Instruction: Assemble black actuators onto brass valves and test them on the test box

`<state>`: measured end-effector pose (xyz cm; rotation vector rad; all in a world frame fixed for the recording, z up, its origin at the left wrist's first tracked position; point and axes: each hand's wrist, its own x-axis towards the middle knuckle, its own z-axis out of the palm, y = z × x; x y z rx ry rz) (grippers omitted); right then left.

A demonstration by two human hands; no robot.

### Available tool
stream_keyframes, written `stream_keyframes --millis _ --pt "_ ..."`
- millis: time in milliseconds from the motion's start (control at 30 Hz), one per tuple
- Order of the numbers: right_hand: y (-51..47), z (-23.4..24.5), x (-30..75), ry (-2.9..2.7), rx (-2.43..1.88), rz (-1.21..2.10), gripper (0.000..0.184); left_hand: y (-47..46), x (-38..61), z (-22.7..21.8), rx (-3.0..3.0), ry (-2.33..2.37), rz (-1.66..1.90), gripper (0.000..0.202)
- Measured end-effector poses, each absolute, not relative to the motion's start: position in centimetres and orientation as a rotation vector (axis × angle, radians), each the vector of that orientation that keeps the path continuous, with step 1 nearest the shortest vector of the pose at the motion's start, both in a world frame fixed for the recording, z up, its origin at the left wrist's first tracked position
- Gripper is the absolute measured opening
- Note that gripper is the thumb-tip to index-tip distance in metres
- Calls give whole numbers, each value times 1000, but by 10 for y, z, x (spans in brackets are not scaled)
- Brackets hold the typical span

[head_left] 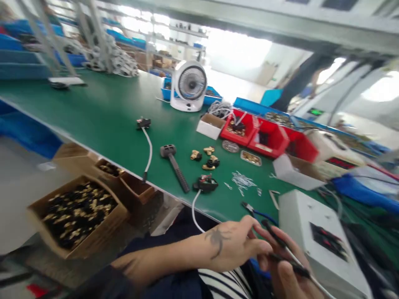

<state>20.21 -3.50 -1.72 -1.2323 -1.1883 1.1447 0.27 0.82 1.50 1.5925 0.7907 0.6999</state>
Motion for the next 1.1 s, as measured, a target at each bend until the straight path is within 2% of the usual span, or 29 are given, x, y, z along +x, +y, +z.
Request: stream_keyframes --millis 33,100,233,300,600,867,967,1100 --pt "-38 -5 193 -1198 -1162 1146 61 6 6 16 1593 792 726 37" --pt "-38 13 184 -1174 -1064 1024 61 4 8 15 1652 844 833 33" --pt "-46 25 197 -1155 -1078 775 28 0 5 15 1785 923 954 32" --pt "-54 25 204 -1168 -1079 690 21 -4 5 19 1863 937 960 36" --pt "-71 35 202 -1150 -978 811 16 -13 12 32 2087 861 1162 13" --pt "-71 33 201 -1149 -992 837 15 -13 10 33 2079 864 1215 13" --pt "-70 34 202 -1152 -1000 841 15 -14 8 33 2093 884 1114 13" --pt "-69 35 202 -1169 -981 873 16 -15 7 35 2136 895 978 22"
